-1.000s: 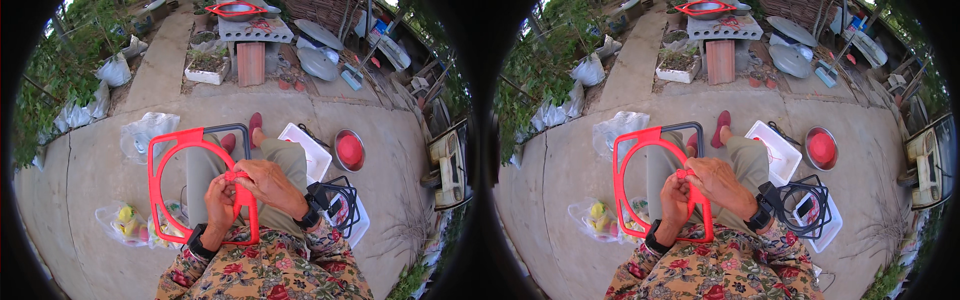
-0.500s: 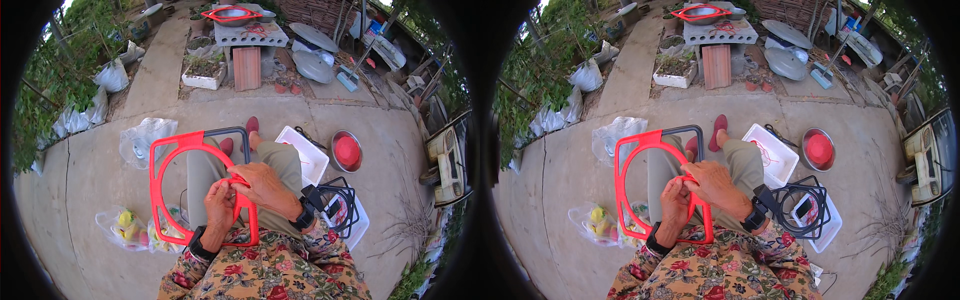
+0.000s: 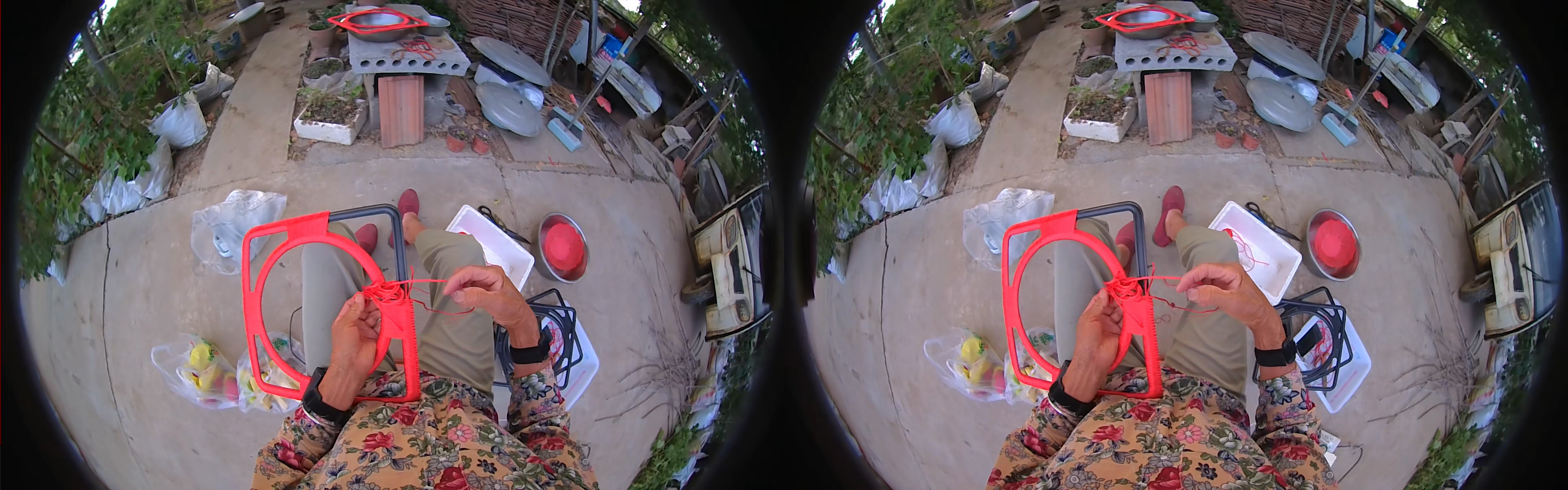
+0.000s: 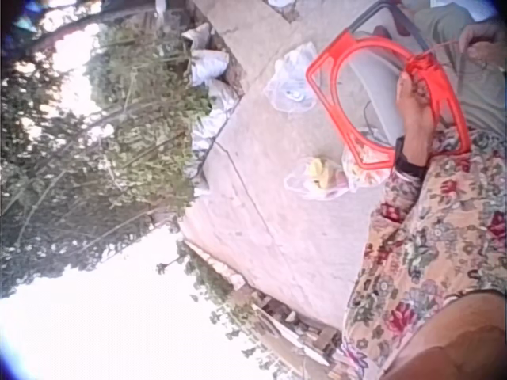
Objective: Wrapping a red plastic frame with red string.
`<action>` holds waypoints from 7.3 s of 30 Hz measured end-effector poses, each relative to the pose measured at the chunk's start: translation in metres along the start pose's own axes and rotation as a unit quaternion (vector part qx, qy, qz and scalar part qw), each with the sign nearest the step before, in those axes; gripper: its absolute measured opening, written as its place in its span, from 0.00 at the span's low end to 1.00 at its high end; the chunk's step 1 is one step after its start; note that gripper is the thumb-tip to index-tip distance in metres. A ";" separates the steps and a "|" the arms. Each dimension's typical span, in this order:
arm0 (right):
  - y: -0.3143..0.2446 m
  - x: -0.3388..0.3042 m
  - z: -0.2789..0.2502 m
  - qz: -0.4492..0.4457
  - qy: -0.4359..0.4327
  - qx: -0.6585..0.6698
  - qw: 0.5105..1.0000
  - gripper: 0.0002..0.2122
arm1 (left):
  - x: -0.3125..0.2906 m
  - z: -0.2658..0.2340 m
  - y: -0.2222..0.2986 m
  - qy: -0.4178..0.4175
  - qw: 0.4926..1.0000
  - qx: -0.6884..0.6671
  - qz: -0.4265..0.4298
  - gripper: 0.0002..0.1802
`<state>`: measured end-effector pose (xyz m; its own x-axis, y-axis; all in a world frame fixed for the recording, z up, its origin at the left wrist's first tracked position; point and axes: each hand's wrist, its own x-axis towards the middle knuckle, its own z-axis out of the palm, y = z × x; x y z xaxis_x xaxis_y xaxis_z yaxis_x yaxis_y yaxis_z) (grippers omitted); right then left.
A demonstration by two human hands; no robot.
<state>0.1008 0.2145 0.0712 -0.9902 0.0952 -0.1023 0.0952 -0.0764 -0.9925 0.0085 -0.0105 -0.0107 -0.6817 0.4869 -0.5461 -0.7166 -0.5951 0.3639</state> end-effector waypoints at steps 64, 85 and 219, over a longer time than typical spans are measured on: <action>0.000 0.066 0.082 -0.186 -0.037 -0.567 0.801 0.07 | -0.009 0.012 0.004 -0.066 0.994 0.056 0.061 0.09; 0.021 0.014 -0.013 0.044 -0.003 -0.145 0.988 0.08 | 0.006 -0.005 0.004 -0.073 0.996 0.024 -0.054 0.07; -0.018 -0.011 -0.006 -0.184 0.067 -0.466 0.863 0.09 | 0.008 0.054 0.006 -0.098 0.967 0.215 -0.090 0.11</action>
<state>0.1102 0.2205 0.0896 -0.9557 0.0619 0.2876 -0.1207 0.8091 -0.5751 -0.0094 0.0245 0.0281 -0.5253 0.6949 -0.4911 -0.7924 -0.1890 0.5800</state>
